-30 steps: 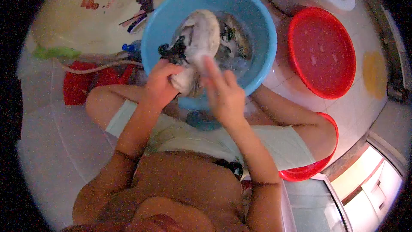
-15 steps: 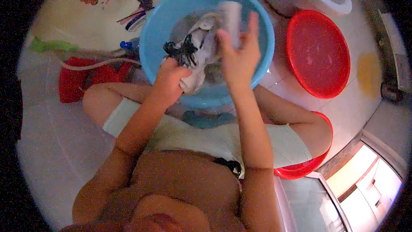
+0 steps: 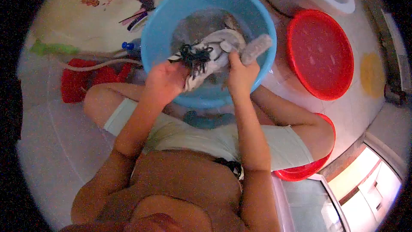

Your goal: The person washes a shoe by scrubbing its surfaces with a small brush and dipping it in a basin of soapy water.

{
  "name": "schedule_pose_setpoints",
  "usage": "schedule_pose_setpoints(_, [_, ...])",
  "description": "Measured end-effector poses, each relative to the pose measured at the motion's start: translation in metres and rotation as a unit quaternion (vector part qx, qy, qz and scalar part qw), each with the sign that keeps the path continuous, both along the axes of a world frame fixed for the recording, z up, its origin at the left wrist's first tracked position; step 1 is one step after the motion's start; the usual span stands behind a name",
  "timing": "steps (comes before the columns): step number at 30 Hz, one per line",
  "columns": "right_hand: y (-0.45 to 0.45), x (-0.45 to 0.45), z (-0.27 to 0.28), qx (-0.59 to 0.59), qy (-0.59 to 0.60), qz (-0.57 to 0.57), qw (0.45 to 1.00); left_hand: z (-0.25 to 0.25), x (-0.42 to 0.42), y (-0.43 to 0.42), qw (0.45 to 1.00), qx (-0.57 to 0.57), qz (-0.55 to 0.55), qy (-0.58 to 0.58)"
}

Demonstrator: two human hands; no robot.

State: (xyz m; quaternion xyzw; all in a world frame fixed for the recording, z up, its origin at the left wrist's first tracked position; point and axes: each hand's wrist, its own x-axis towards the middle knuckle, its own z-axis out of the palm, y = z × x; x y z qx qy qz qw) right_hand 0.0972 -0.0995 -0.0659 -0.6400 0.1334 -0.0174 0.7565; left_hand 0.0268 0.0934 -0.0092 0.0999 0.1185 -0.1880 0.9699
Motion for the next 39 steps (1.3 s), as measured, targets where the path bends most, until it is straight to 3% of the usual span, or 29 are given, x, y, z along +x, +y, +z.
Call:
schedule_pose_setpoints(2, [-0.003,-0.003,-0.001,0.033,0.022,-0.012,0.999,-0.018,-0.006,0.003,0.995,0.091,0.027,0.031])
schedule_pose_setpoints(4, [-0.004,-0.009,-0.005,0.041,0.026,-0.022,0.999,-0.021,-0.006,-0.005,0.956,0.264,0.068,0.106])
schedule_pose_setpoints(7, [-0.003,-0.013,-0.003,0.048,0.025,-0.041,0.998,-0.004,0.005,-0.019,0.947,0.227,0.085,0.209])
schedule_pose_setpoints(10, [-0.005,-0.015,-0.008,0.072,0.040,-0.054,0.995,-0.014,0.001,-0.020,0.950,0.287,0.041,0.114])
schedule_pose_setpoints(16, [-0.005,-0.012,-0.003,0.117,0.077,-0.055,0.989,-0.003,0.004,-0.030,0.903,0.402,0.098,0.119])
schedule_pose_setpoints(19, [-0.007,-0.010,-0.001,0.162,0.080,-0.065,0.981,0.004,0.007,-0.032,0.699,0.714,0.027,0.032])
schedule_pose_setpoints(22, [-0.009,-0.007,-0.003,0.174,0.067,-0.068,0.980,-0.010,0.004,-0.036,0.723,0.679,0.114,-0.057])
schedule_pose_setpoints(25, [-0.013,-0.006,-0.005,0.172,0.065,-0.068,0.980,-0.019,0.014,-0.030,0.666,0.713,0.170,-0.137])
schedule_pose_setpoints(28, [-0.013,-0.005,-0.002,0.197,0.063,-0.074,0.976,-0.017,0.015,-0.021,0.442,0.867,0.043,-0.226])
schedule_pose_setpoints(31, [-0.013,-0.006,0.004,0.195,0.062,-0.070,0.976,-0.008,0.023,-0.019,0.555,0.807,-0.116,-0.163])
schedule_pose_setpoints(34, [-0.014,-0.008,0.004,0.181,0.074,-0.063,0.979,-0.007,0.025,-0.024,0.655,0.745,-0.088,-0.089])
schedule_pose_setpoints(36, [-0.012,-0.011,0.005,0.154,0.098,-0.051,0.982,-0.023,0.029,-0.032,0.846,0.530,0.035,0.041])
schedule_pose_setpoints(37, [-0.010,-0.012,0.005,0.135,0.111,-0.044,0.984,-0.029,0.030,-0.033,0.907,0.397,0.097,0.105])
schedule_pose_setpoints(39, [-0.009,-0.011,-0.001,0.151,0.098,-0.068,0.981,-0.027,0.020,-0.030,0.872,0.477,0.064,0.090])
